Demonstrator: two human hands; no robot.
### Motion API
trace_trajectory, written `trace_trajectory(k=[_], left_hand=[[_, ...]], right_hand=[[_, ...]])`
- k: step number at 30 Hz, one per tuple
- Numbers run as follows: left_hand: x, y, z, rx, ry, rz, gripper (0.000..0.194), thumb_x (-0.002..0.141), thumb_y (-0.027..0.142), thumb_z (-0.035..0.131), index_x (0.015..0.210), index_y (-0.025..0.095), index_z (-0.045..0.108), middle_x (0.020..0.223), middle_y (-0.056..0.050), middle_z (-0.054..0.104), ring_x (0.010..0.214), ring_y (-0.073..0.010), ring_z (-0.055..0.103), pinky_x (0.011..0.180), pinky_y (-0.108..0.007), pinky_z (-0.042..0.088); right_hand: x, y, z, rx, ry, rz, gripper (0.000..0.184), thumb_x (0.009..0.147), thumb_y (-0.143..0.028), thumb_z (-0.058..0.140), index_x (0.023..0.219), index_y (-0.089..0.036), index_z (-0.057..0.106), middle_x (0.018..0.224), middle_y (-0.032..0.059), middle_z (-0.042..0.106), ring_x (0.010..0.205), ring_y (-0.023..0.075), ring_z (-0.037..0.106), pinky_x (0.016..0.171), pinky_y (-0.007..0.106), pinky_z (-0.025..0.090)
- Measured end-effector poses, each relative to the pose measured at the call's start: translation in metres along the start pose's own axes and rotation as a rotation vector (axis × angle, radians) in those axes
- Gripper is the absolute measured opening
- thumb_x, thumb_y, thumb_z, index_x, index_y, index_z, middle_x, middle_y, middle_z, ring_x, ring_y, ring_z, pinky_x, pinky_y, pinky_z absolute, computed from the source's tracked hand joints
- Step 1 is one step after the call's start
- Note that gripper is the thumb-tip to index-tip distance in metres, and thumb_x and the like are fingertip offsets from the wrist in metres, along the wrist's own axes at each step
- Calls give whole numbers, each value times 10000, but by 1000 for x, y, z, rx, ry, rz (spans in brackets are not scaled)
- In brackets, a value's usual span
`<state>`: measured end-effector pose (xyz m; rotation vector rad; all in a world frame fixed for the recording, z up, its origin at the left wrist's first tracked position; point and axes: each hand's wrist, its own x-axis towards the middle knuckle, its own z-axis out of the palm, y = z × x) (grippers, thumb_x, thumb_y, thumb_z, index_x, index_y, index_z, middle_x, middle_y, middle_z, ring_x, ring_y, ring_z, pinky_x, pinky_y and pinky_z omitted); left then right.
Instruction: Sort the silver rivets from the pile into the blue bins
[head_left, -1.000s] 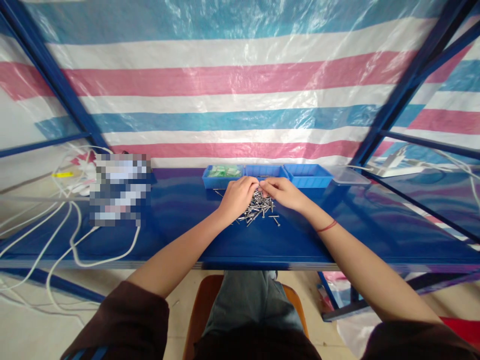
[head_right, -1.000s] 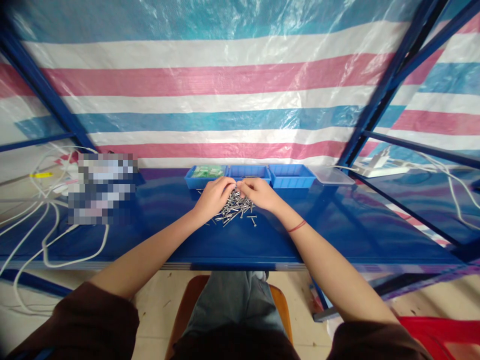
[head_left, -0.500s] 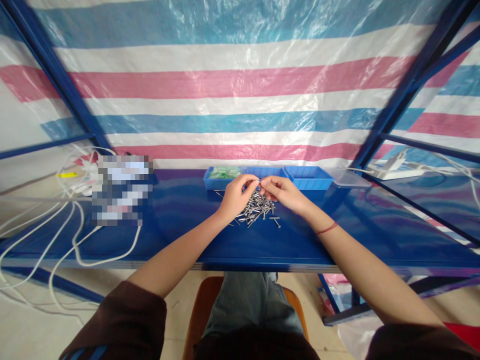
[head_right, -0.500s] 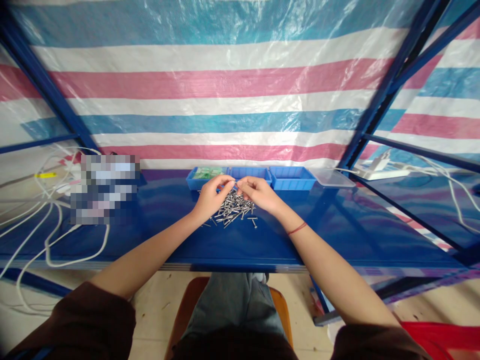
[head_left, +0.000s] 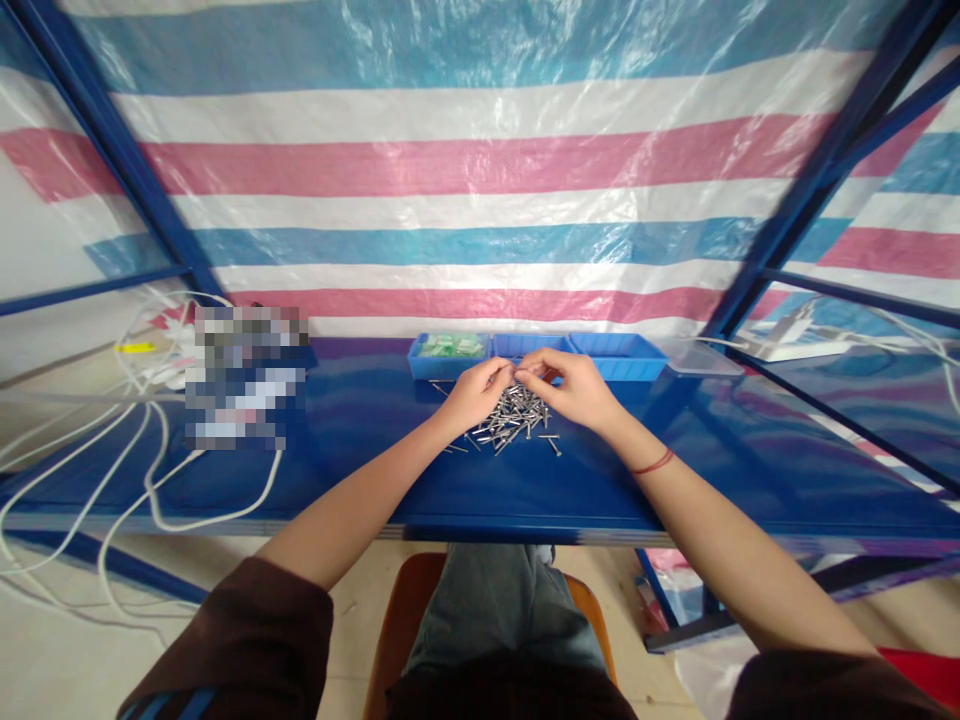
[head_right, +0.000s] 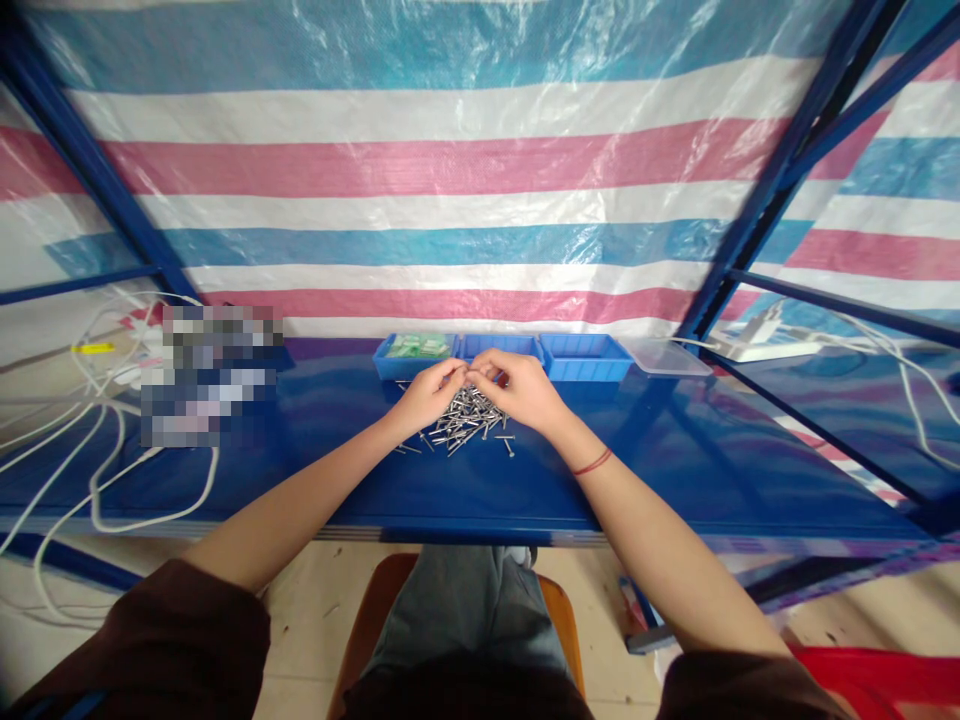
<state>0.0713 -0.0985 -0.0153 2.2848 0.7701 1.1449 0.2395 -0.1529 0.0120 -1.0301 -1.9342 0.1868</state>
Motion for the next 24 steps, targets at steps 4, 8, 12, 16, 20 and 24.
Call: trace_trajectory(k=[4, 8, 12, 16, 20, 24], left_hand=[[-1, -1, 1, 67, 42, 18, 262, 929, 294, 418, 1094, 159, 570, 963, -67, 668, 863, -164, 622, 769, -281, 486], [-2, 0, -3, 245, -70, 134, 214, 909, 246, 446, 1014, 182, 622, 951, -54, 674, 867, -163, 613, 814, -294, 458], [-7, 9, -7, 396, -291, 219, 186, 884, 219, 468, 870, 201, 652, 862, -16, 689, 847, -159, 615, 780, -279, 421], [-14, 21, -4, 499, -384, 257, 247, 826, 384, 581, 687, 187, 633, 691, -3, 652, 737, -166, 607, 727, -294, 385], [-18, 27, 0, 531, -389, 279, 198, 798, 334, 613, 671, 183, 631, 696, -14, 638, 726, -172, 599, 701, -297, 373], [-18, 25, 1, 529, -364, 273, 151, 819, 208, 550, 687, 175, 618, 722, -24, 620, 752, -166, 590, 705, -288, 391]], right_hand=[[9, 10, -2, -122, 175, -16, 205, 858, -362, 553, 861, -180, 648, 789, 43, 691, 697, 153, 627, 626, 267, 488], [19, 42, -4, -336, 258, -26, 181, 883, -301, 507, 906, -175, 635, 852, 81, 697, 767, 201, 640, 738, 331, 498], [18, 63, -6, -593, 127, -3, 305, 874, -287, 502, 1133, -144, 576, 1009, 161, 680, 951, 302, 607, 838, 441, 466], [13, 54, -4, -595, 135, 8, 384, 883, -306, 466, 1224, -135, 510, 1053, 164, 659, 1005, 310, 570, 889, 454, 434], [12, 32, 0, -497, 127, 4, 380, 875, -295, 458, 1230, -166, 495, 1019, 124, 665, 979, 295, 566, 870, 432, 433], [10, 21, 0, -449, 87, 7, 299, 838, -243, 477, 1115, -174, 563, 957, 98, 679, 931, 276, 577, 864, 409, 431]])
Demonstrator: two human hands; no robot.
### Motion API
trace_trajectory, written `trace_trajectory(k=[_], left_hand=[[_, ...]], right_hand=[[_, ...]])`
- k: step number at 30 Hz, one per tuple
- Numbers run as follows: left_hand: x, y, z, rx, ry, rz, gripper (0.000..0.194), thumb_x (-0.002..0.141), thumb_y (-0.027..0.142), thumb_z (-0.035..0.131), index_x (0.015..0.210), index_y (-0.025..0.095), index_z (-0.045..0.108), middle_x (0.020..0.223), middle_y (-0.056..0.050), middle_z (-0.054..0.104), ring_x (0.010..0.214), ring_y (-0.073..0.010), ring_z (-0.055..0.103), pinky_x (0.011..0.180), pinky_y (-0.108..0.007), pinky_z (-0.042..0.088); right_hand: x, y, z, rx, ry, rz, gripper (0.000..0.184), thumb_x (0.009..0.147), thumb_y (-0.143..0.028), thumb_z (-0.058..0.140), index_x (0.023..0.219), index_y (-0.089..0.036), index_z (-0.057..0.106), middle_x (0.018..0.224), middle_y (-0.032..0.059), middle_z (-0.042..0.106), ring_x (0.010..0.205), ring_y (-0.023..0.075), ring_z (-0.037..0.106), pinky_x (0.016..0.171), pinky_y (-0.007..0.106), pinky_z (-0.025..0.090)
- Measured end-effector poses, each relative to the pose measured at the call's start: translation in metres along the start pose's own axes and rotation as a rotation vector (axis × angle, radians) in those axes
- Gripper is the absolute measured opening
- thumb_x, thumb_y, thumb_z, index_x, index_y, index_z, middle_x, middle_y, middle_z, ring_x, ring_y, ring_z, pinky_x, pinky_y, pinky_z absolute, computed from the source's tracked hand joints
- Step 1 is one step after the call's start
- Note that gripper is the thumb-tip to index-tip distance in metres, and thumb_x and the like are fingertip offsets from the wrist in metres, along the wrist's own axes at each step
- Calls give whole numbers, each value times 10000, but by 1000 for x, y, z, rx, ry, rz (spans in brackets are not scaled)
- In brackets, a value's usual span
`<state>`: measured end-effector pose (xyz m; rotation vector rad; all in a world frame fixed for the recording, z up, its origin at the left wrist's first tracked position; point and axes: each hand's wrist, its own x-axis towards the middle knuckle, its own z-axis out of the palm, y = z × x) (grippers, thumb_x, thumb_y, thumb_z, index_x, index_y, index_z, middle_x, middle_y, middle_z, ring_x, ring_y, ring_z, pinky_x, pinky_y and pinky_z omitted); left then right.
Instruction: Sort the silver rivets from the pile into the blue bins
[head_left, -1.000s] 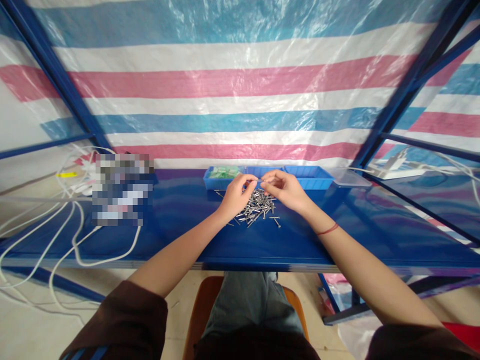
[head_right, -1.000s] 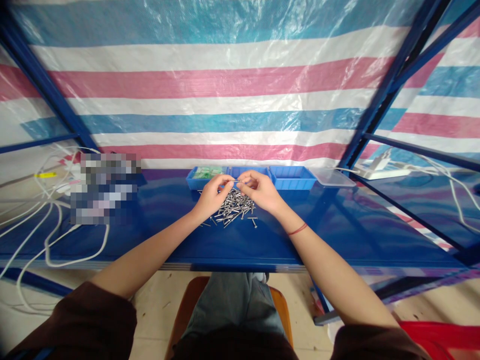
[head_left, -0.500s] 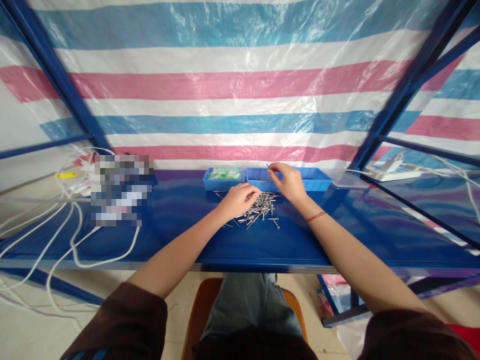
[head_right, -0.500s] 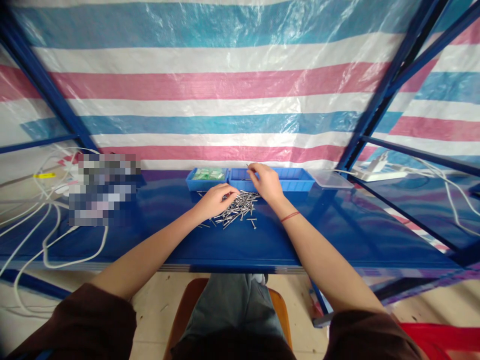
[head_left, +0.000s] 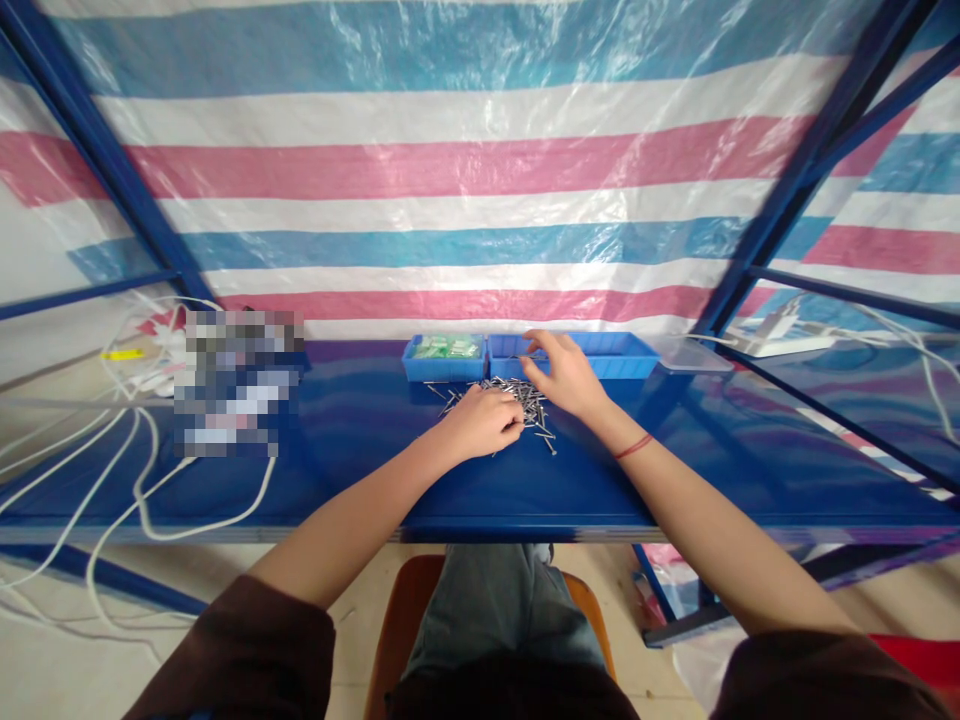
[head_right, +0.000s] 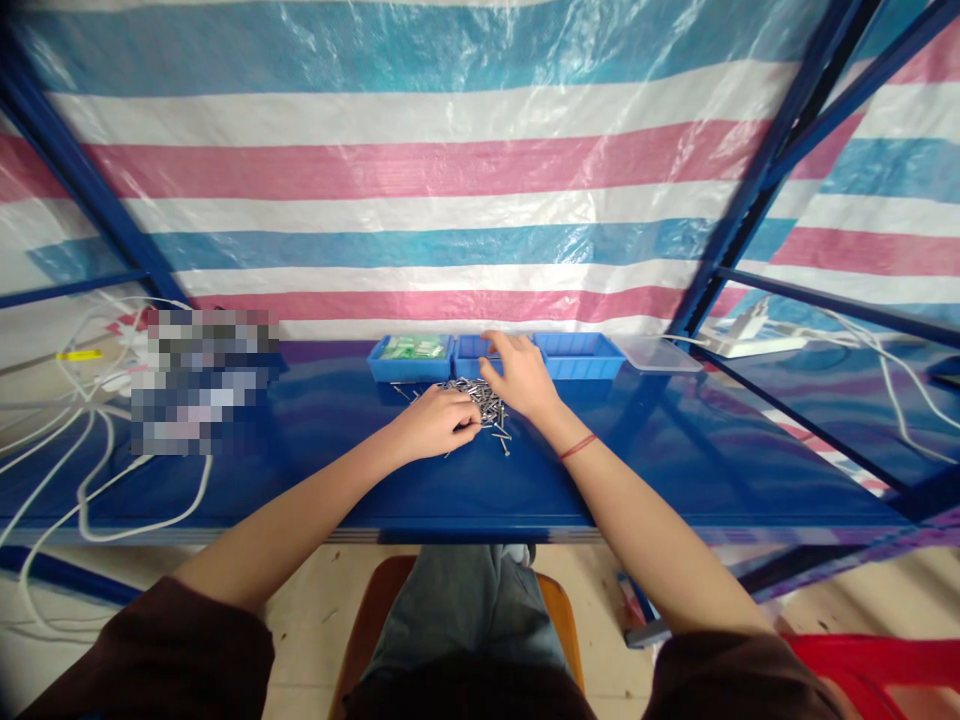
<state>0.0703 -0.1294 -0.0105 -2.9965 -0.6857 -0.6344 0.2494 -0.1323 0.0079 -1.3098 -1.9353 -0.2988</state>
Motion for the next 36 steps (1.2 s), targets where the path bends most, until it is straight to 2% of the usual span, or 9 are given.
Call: trace_trajectory(k=[3, 6, 9, 14, 19, 24, 30, 36], left_hand=[[2, -4, 1, -106, 115, -87, 153, 872, 224, 497, 771, 170, 598, 773, -31, 603, 744, -157, 574, 705, -279, 416], [5, -10, 2, -268, 274, -209, 146, 895, 229, 466, 808, 172, 570, 778, -20, 575, 716, -139, 550, 697, -263, 430], [7, -16, 4, -371, 385, -281, 121, 891, 233, 472, 825, 174, 553, 748, -5, 561, 713, -138, 540, 702, -266, 437], [8, -21, 10, -395, 438, -292, 102, 889, 245, 475, 846, 175, 535, 753, -4, 562, 724, -143, 544, 712, -274, 447], [8, -21, 11, -418, 437, -274, 128, 894, 278, 478, 898, 173, 550, 820, -28, 604, 760, -148, 576, 718, -277, 470], [9, -19, 8, -434, 443, -282, 139, 884, 285, 503, 923, 181, 586, 865, -29, 646, 760, -143, 609, 706, -263, 480], [8, -20, 6, -431, 546, -281, 128, 873, 289, 536, 919, 188, 599, 890, -17, 659, 709, -111, 606, 632, -221, 461], [8, -20, 6, -414, 540, -278, 147, 874, 309, 538, 917, 180, 595, 865, -30, 658, 725, -122, 606, 676, -244, 485]], right_hand=[[-2, 1, -4, 76, -1, 88, 194, 777, -156, 471, 907, -174, 613, 845, 83, 685, 839, 245, 602, 817, 382, 448], [-4, 2, -6, 292, -78, 186, 168, 729, -122, 474, 816, -176, 606, 804, 57, 686, 766, 196, 627, 748, 339, 467], [-5, -2, -3, 540, -171, 234, 120, 735, -201, 547, 831, -174, 614, 805, 42, 686, 752, 172, 630, 703, 312, 475], [-6, -10, 4, 731, -153, 279, 229, 734, -393, 652, 780, -172, 615, 737, 34, 658, 683, 152, 594, 659, 307, 470], [-6, -12, 4, 734, -112, 263, 294, 731, -462, 664, 785, -175, 634, 761, 48, 667, 705, 165, 597, 674, 325, 469], [-6, -13, 3, 730, -104, 206, 286, 772, -453, 625, 857, -183, 664, 758, 34, 659, 686, 156, 575, 655, 319, 459], [-6, -10, 0, 563, -60, 156, 256, 814, -407, 590, 892, -184, 688, 744, 29, 617, 658, 142, 537, 609, 292, 425], [-7, -9, 0, 392, -97, 24, 251, 883, -375, 502, 858, -203, 682, 801, 48, 646, 732, 168, 566, 670, 308, 443]])
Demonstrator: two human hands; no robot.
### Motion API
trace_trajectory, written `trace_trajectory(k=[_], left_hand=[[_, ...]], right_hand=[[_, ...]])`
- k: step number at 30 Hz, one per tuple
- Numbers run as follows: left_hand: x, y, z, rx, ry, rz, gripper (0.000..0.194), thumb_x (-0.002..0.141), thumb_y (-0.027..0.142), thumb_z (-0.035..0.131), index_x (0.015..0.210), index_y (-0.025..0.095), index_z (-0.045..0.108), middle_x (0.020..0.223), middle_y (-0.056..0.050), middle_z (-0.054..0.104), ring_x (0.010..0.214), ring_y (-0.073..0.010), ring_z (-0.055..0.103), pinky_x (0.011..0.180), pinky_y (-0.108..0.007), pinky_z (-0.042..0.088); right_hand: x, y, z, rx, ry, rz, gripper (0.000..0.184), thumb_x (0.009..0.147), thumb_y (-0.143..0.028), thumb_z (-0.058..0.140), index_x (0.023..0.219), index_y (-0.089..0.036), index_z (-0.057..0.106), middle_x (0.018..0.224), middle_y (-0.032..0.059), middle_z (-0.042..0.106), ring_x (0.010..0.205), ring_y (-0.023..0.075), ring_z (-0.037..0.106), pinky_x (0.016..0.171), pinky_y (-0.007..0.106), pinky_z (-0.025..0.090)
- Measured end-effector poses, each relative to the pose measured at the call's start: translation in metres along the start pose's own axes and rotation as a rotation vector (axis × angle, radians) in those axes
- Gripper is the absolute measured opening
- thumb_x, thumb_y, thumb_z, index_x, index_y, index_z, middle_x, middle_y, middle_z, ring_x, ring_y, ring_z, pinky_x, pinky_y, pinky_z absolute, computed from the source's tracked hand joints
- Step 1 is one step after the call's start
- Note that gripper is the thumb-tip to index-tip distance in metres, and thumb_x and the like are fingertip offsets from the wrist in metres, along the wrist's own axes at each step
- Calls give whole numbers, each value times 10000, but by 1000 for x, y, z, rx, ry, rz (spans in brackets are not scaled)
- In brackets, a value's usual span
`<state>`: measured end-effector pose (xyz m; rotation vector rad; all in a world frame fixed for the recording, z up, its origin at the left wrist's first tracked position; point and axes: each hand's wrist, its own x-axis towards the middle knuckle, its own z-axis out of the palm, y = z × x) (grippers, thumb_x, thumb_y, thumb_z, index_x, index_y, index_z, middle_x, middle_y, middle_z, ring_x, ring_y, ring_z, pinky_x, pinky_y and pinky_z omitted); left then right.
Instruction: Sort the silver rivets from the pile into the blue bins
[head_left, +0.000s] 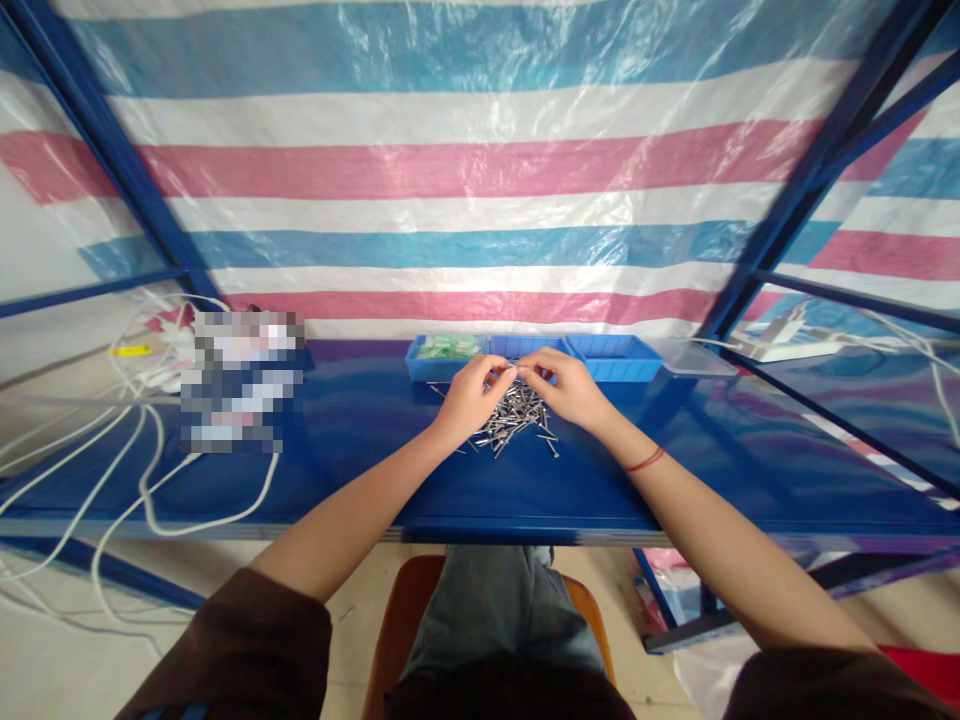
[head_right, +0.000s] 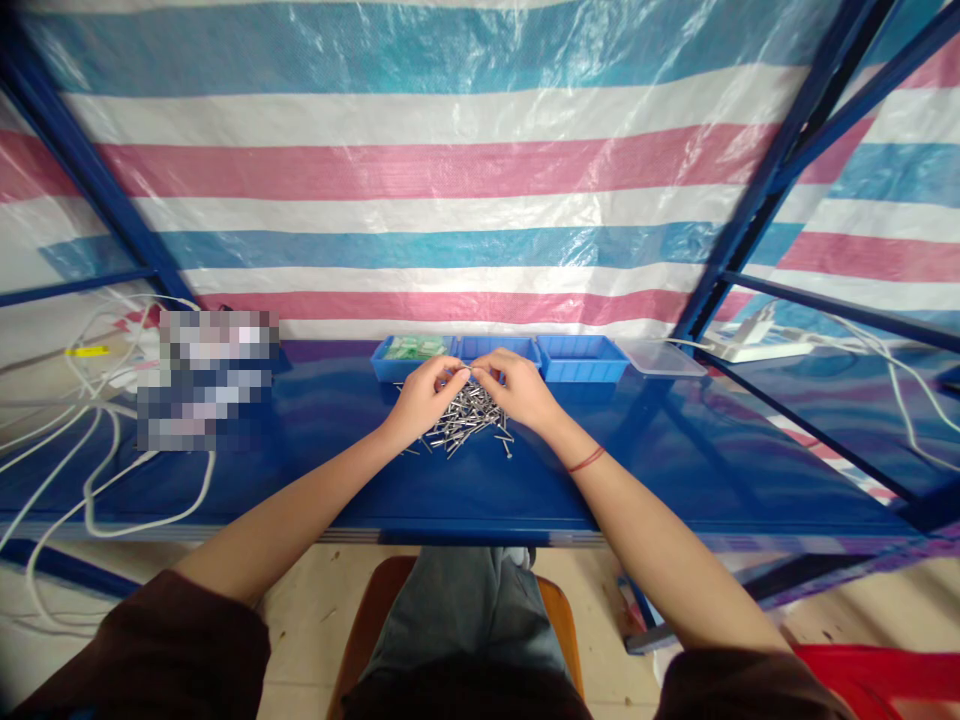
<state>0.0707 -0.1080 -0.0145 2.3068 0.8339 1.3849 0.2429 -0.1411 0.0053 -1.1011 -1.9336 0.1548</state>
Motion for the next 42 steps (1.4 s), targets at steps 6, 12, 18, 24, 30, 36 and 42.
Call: trace_trajectory(k=[6, 12, 18, 24, 30, 36, 42], left_hand=[[-4, 5, 2, 50, -184, 94, 153, 876, 270, 528, 972, 186, 614, 820, -21, 654, 714, -129, 604, 735, -269, 485], [-12, 19, 5, 206, -476, 367, 252, 870, 361, 561, 1052, 222, 667, 1023, -60, 682, 996, -207, 593, 899, -350, 415], [-17, 26, 16, 288, -638, 458, 246, 872, 407, 571, 1062, 295, 678, 1168, -15, 664, 1098, -211, 556, 922, -360, 329], [-11, 21, 16, 347, -621, 517, 152, 894, 270, 557, 947, 260, 699, 987, -3, 708, 965, -174, 603, 845, -316, 346], [-8, 9, 19, 441, -617, 590, 195, 902, 160, 506, 987, 200, 676, 954, -32, 685, 928, -173, 613, 836, -288, 428], [-1, 0, 16, 454, -612, 576, 242, 871, 96, 517, 1050, 182, 654, 1018, -54, 665, 1019, -188, 600, 897, -282, 464], [16, 0, 9, 432, -617, 468, 299, 849, 76, 475, 1058, 181, 662, 1045, -58, 646, 931, -163, 621, 857, -268, 468]], right_hand=[[11, 23, -3, -236, 199, 62, 295, 905, -342, 437, 821, -182, 670, 779, 78, 650, 715, 202, 565, 709, 347, 444], [13, 48, -6, -676, 307, 163, 320, 874, -355, 476, 1026, -148, 667, 1096, 179, 572, 991, 337, 502, 787, 461, 423], [11, 36, 0, -636, 298, 81, 346, 896, -387, 430, 1074, -169, 632, 1126, 167, 524, 1022, 328, 462, 831, 466, 405], [6, 22, 6, -543, 165, 60, 309, 878, -346, 460, 1057, -171, 641, 1106, 147, 550, 1015, 306, 477, 862, 446, 404], [2, 20, 6, -463, 55, 3, 260, 864, -298, 479, 967, -156, 671, 1003, 124, 595, 949, 263, 526, 888, 416, 401], [-1, 18, 0, -379, -22, -50, 193, 851, -248, 497, 874, -164, 670, 948, 102, 647, 903, 232, 567, 864, 388, 413], [0, 11, -13, -325, -109, -64, 179, 819, -170, 486, 773, -158, 658, 840, 76, 682, 820, 196, 593, 819, 339, 422]])
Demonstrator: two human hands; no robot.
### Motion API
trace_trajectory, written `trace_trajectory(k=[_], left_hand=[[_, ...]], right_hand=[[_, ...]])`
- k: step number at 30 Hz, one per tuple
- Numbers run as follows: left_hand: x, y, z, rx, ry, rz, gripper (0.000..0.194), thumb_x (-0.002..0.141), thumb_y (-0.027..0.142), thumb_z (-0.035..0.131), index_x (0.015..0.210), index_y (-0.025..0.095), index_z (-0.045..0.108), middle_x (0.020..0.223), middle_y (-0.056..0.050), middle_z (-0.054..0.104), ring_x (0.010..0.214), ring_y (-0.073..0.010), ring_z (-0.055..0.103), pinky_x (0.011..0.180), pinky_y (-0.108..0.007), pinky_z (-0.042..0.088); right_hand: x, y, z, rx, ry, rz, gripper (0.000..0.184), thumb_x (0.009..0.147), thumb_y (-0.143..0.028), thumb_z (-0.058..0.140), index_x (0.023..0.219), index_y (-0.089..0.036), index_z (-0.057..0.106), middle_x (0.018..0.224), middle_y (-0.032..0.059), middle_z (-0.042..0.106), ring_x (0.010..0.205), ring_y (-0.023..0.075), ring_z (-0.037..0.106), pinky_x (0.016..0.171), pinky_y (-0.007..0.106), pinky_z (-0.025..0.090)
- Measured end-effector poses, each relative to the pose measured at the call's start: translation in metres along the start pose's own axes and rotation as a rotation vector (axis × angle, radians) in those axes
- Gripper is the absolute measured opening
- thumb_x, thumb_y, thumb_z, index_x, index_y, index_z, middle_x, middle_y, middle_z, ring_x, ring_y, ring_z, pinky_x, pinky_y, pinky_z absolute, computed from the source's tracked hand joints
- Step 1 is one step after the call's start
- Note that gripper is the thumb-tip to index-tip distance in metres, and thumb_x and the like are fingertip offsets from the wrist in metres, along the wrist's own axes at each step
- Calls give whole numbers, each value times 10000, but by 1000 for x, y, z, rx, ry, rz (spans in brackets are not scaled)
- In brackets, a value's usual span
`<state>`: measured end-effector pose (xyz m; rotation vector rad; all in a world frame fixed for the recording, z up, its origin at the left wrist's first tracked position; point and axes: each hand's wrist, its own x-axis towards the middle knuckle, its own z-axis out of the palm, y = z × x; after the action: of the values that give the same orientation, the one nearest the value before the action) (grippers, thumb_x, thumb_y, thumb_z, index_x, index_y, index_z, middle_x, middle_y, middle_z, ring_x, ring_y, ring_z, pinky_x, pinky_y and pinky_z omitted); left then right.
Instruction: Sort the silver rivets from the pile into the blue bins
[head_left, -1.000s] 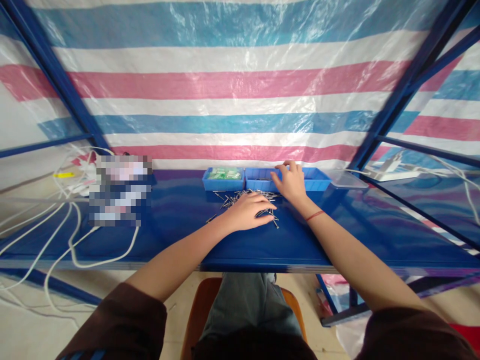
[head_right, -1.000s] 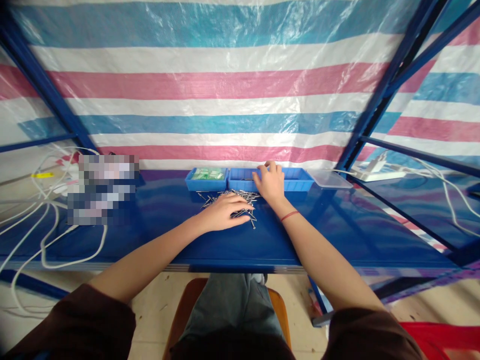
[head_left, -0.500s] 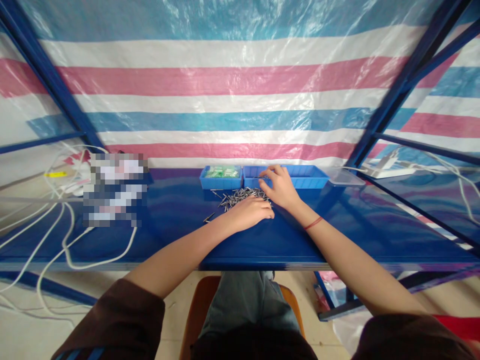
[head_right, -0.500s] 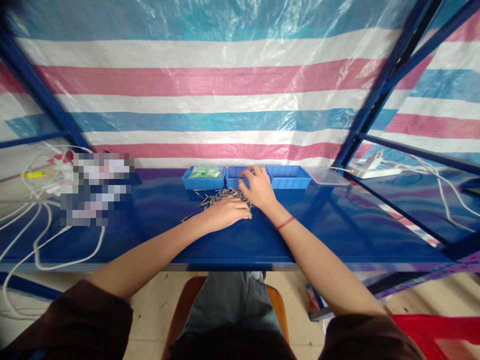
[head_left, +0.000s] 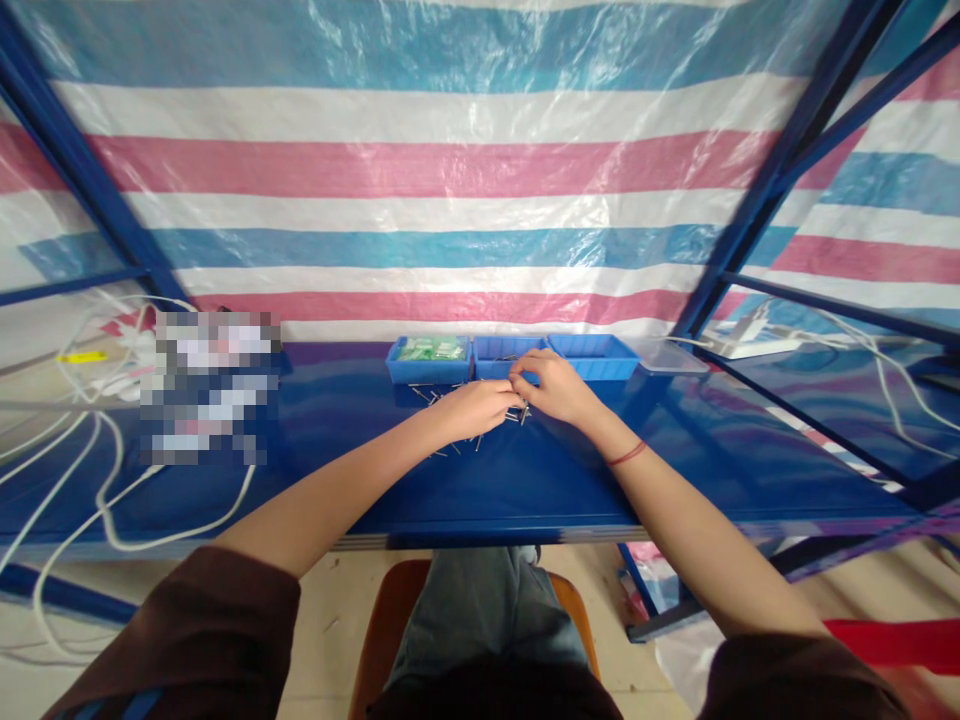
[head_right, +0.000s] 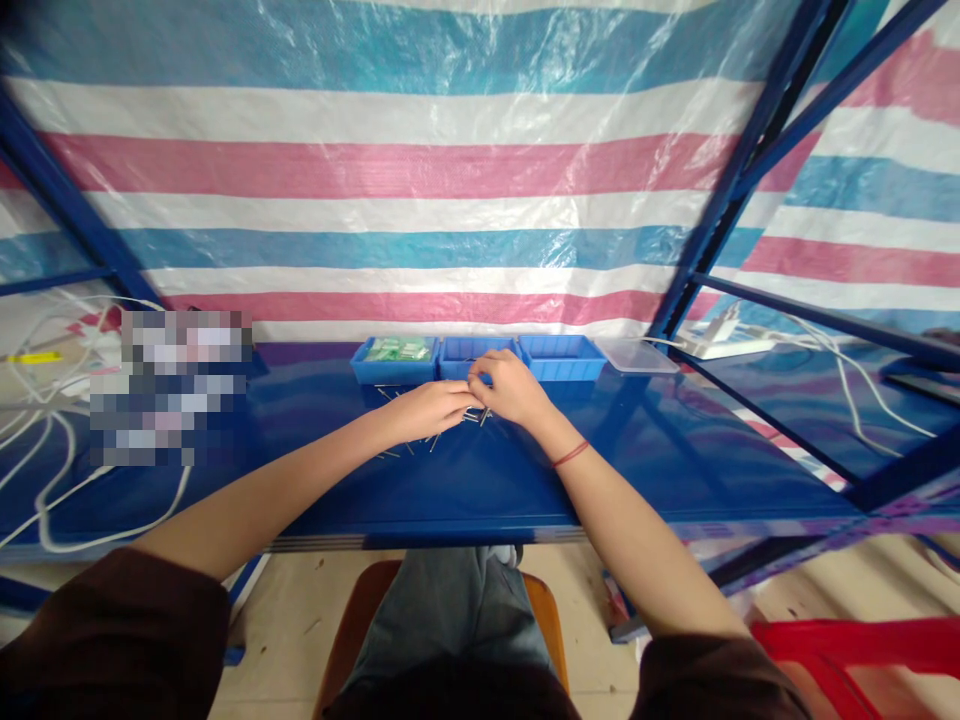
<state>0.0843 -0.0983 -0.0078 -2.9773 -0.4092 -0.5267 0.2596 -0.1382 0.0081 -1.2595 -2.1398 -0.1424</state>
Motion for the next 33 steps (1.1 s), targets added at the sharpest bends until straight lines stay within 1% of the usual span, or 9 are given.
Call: trace_trajectory(k=[5, 9, 11, 14, 18, 22, 26, 29, 33], left_hand=[[0, 2, -5, 6, -31, -108, 233, 859, 255, 519, 1003, 200, 694, 1032, -66, 644, 989, -215, 562, 881, -349, 421], [-14, 8, -13, -45, -51, -237, 415, 831, 526, 534, 1158, 287, 624, 1262, -64, 551, 1198, -280, 432, 975, -452, 342], [-21, 10, -18, -96, -134, -298, 611, 765, 662, 529, 1280, 335, 528, 1410, -67, 423, 1297, -322, 330, 1031, -518, 275], [-27, 12, -23, -182, -317, -388, 834, 680, 779, 501, 1402, 386, 357, 1542, -61, 207, 1390, -377, 163, 1072, -607, 156], [-27, 12, -18, -258, -412, -436, 901, 659, 821, 466, 1435, 400, 282, 1574, -43, 108, 1420, -389, 65, 1083, -639, 88], [-25, 9, -9, -257, -312, -453, 819, 716, 782, 451, 1410, 357, 359, 1553, -59, 190, 1416, -378, 112, 1094, -623, 122], [-20, 4, -2, -170, 2, -417, 592, 781, 612, 560, 1256, 258, 562, 1412, -101, 426, 1344, -334, 292, 1092, -518, 252], [-13, 1, 1, -240, 208, -362, 383, 815, 480, 592, 1097, 226, 644, 1125, -73, 630, 1106, -252, 528, 982, -414, 396], [-8, 3, 2, -459, 345, -374, 178, 829, 341, 593, 889, 193, 669, 872, -21, 685, 821, -161, 619, 812, -296, 471]], right_hand=[[-5, 10, -15, 89, -278, 107, 160, 747, -140, 502, 731, -166, 660, 753, 35, 673, 688, 149, 582, 672, 267, 416], [-11, 16, -21, 184, -563, 242, 204, 716, -260, 614, 887, -161, 665, 748, 23, 657, 642, 146, 582, 600, 249, 420], [-12, 15, -21, 187, -609, 278, 290, 688, -339, 671, 913, -158, 649, 757, 28, 649, 642, 151, 582, 592, 252, 421], [-11, 13, -18, 206, -610, 282, 248, 707, -350, 659, 859, -157, 624, 726, 29, 632, 633, 152, 578, 591, 256, 418], [-10, 13, -15, 214, -612, 262, 141, 738, -299, 606, 774, -163, 603, 668, 20, 609, 612, 151, 564, 584, 260, 405], [-11, 18, -18, 231, -625, 255, 150, 741, -310, 590, 765, -162, 603, 669, 20, 610, 616, 154, 553, 586, 267, 395], [-10, 15, -21, 321, -533, 256, 174, 771, -330, 557, 783, -158, 582, 699, 19, 600, 639, 140, 531, 613, 266, 404], [-7, 8, -21, 413, -436, 194, 216, 808, -369, 532, 788, -158, 571, 697, 7, 563, 637, 123, 494, 618, 262, 402], [-5, 2, -21, 487, -365, 115, 266, 835, -415, 521, 802, -157, 577, 704, 2, 540, 648, 119, 472, 621, 264, 397]])
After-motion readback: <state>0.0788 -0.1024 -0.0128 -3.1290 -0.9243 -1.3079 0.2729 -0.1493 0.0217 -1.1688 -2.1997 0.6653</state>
